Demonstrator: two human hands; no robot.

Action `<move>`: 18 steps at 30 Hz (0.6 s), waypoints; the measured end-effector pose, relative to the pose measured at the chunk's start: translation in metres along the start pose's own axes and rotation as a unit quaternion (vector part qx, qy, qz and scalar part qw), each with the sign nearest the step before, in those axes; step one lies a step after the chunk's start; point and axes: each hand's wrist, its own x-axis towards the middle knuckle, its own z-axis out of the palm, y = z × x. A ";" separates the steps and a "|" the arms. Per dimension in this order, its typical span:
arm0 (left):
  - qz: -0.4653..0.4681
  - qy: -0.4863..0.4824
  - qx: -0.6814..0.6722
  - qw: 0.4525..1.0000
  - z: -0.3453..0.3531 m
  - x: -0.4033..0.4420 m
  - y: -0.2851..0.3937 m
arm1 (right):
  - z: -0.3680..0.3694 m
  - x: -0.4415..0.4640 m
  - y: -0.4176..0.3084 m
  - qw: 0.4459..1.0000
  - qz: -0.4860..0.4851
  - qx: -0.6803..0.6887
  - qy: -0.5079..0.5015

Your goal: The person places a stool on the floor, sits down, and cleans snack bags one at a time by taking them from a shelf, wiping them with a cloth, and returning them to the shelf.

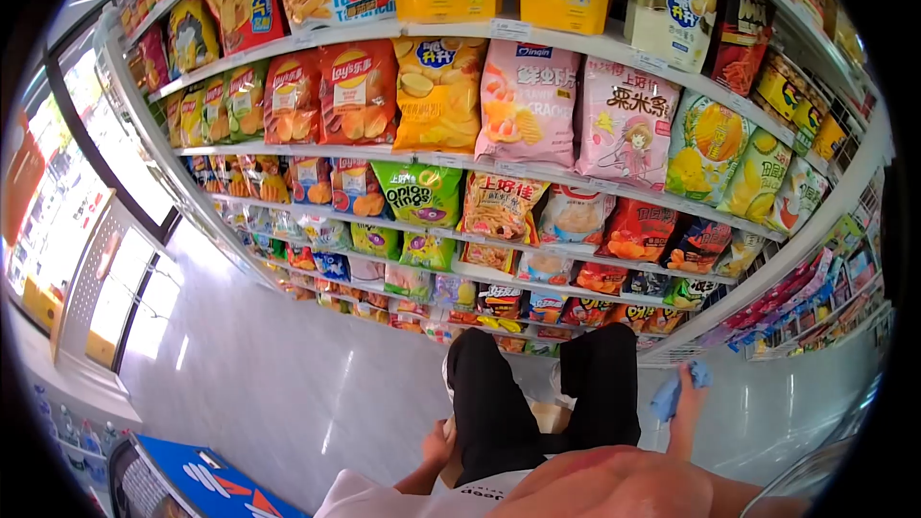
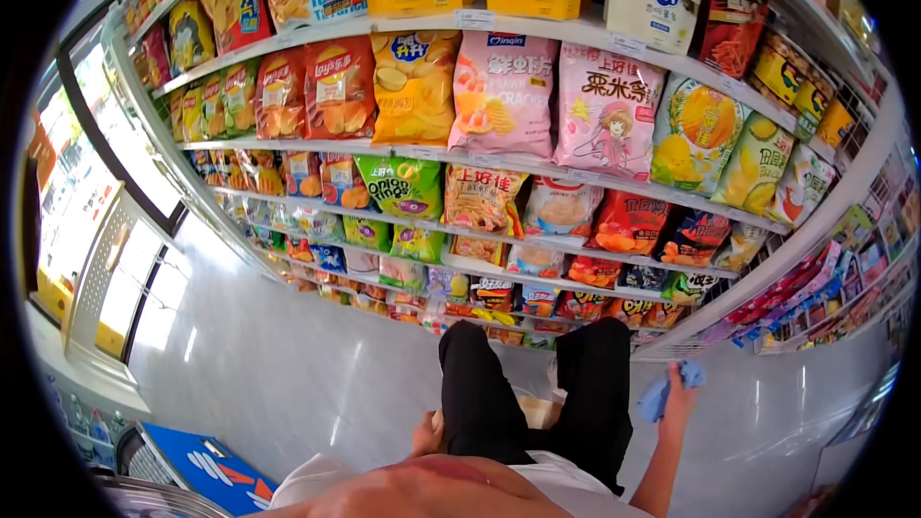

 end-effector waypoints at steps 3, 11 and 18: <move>-0.017 0.012 0.003 1.000 0.003 -0.003 -0.002 | -0.010 -0.006 -0.006 0.997 0.030 0.051 0.038; -0.031 0.019 0.029 0.999 0.042 0.020 -0.048 | 0.029 -0.009 0.010 0.994 0.045 0.099 -0.024; -0.024 0.026 0.042 0.998 0.069 0.043 -0.066 | 0.061 -0.010 -0.030 0.985 0.089 0.136 -0.064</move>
